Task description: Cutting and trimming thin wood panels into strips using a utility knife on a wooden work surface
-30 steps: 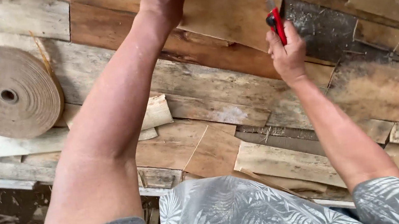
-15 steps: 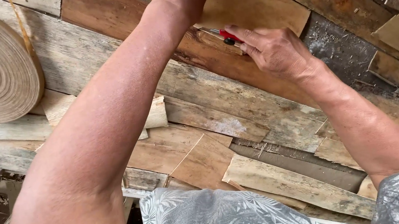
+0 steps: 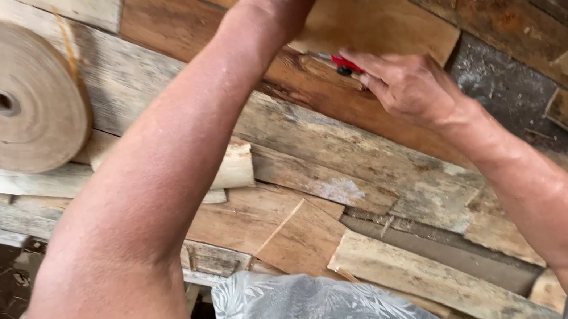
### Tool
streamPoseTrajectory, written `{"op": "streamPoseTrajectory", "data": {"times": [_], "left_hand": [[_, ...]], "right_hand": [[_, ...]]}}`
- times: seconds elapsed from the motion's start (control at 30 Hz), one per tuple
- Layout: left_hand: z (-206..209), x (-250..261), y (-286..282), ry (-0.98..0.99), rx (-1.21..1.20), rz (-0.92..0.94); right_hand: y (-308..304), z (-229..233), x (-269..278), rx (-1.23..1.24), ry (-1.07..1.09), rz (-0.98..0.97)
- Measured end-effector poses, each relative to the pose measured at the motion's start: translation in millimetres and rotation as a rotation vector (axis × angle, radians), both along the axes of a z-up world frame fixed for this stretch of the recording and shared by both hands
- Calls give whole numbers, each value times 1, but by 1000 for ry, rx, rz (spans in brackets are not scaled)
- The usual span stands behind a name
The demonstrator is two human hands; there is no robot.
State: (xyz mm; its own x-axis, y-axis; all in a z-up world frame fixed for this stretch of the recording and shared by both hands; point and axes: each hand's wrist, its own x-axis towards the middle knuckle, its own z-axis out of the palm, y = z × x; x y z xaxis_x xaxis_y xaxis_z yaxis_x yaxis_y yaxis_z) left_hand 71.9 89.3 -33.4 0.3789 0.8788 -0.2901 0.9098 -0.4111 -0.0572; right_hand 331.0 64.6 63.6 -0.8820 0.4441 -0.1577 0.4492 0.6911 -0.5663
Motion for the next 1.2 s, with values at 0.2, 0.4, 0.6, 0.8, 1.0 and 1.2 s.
{"op": "streamPoseTrajectory", "data": {"times": [0.2,0.4,0.6,0.8,1.0,1.2], "left_hand": [[44,-20,5,-216,-271,38],[42,-24,10,-257,-277,-10],[31,-23,12,-266,-242,-30],[34,-22,9,-249,-262,-7],[29,-23,10,-262,-209,-32],[27,-23,14,-285,-258,-1]], "right_hand": [[-8,-21,1,25,186,31],[-15,-27,-28,113,172,-18],[-15,-24,-57,166,55,-19],[-14,-26,-64,176,67,-24],[-11,-25,-61,153,73,-36],[-17,-20,-83,170,69,-33]]}}
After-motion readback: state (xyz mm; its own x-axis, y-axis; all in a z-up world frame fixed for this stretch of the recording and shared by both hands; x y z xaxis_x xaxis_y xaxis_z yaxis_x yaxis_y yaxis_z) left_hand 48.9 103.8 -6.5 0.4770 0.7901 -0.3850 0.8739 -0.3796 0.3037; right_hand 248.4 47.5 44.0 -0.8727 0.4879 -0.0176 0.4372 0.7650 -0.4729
